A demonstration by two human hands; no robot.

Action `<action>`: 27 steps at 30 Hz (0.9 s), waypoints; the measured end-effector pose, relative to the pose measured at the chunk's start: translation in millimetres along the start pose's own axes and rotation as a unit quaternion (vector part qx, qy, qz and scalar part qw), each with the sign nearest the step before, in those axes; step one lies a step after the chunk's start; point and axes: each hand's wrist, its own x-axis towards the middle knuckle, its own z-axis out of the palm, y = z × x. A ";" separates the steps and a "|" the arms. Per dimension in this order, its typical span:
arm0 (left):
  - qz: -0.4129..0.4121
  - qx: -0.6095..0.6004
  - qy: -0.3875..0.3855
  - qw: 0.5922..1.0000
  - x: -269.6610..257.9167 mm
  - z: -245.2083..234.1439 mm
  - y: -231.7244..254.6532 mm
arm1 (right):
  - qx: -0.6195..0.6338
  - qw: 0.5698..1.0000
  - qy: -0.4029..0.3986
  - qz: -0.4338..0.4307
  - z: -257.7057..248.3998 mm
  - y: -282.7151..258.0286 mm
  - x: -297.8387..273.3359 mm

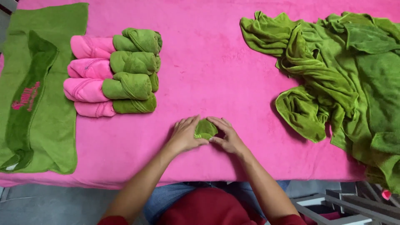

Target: Folding and rolling a green towel into a decorative shape on a massage table.

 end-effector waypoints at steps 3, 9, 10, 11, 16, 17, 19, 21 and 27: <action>-0.004 0.020 -0.036 0.999 10.9 -12.1 9.7 | -0.005 0.999 0.032 -0.013 5.3 -1.1 -0.1; 0.042 -0.612 0.169 0.771 2.0 45.7 8.5 | 0.254 0.958 0.137 0.004 33.1 16.9 -28.0; 0.040 -0.612 0.168 0.772 -7.5 50.5 6.7 | 0.255 0.957 0.137 0.006 30.9 12.2 -25.8; 0.053 -0.630 0.173 0.755 -16.2 54.7 5.5 | 0.221 0.969 0.110 0.005 27.7 7.7 -22.9; 0.043 -0.372 0.212 0.903 -52.9 7.1 18.1 | -0.065 0.994 0.020 -0.090 -18.2 -35.7 4.7; 0.099 -0.232 0.199 0.947 -48.6 -0.7 23.1 | -0.081 0.991 -0.014 -0.103 -18.2 -33.1 10.1; 0.149 -0.086 0.185 0.967 -30.2 -0.8 23.5 | -0.096 0.987 -0.053 -0.119 -12.9 -27.4 13.3; 0.093 0.089 0.068 0.989 -0.9 11.3 12.2 | -0.079 0.994 0.005 -0.076 -2.1 -20.3 13.0; 0.033 0.074 0.054 0.995 7.1 6.5 21.4 | 0.013 0.975 0.212 -0.057 48.8 7.1 14.2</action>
